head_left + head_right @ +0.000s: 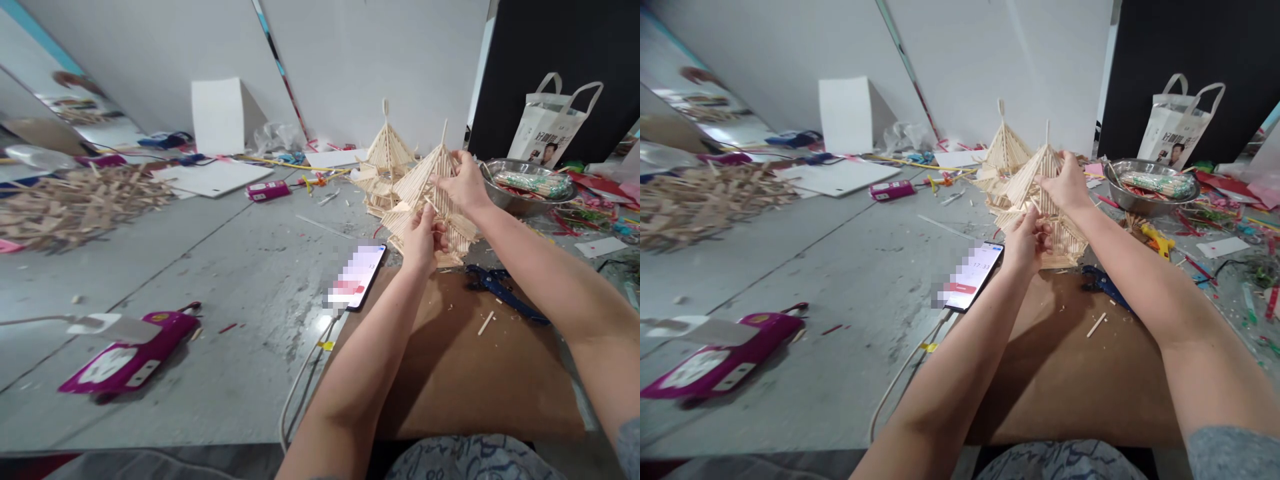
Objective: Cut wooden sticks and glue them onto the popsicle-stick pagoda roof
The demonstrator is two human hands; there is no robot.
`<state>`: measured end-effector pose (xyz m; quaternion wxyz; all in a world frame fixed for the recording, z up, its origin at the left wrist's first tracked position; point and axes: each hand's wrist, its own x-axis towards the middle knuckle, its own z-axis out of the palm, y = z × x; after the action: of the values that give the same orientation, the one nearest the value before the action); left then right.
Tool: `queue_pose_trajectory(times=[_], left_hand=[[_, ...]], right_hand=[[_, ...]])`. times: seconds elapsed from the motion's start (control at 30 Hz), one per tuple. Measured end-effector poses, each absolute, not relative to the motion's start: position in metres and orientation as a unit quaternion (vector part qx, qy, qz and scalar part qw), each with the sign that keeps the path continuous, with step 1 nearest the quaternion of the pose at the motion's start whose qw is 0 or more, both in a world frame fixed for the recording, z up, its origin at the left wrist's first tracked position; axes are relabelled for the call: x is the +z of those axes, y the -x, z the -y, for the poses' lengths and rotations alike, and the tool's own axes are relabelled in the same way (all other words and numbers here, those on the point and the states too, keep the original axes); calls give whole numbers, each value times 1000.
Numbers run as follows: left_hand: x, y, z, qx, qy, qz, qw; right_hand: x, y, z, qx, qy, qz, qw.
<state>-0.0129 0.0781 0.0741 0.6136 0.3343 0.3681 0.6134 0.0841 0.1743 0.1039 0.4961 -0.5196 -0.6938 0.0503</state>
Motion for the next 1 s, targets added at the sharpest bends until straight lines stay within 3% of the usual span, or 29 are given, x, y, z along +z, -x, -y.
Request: queue_pose_trajectory(times=[0.23,0.37,0.7,0.83,1.0], left_hand=[[78,17,-81,605,-326,-353,635],[77,18,-83,593,-332,-353,643],[73,17,-84,598,-358,-342,630],[76,18,-79,590,-364,-360,624],[71,17,-63,588,-378,-386,603]], right_hand=[[111,-94,-160,-4,513,715,475],[118,-98,-120,-106,503,731,449],[106,-84,-78,-159,540,789,246],[103,-84,-76,-170,567,766,251],[90,-101,-53,-140,586,730,323]])
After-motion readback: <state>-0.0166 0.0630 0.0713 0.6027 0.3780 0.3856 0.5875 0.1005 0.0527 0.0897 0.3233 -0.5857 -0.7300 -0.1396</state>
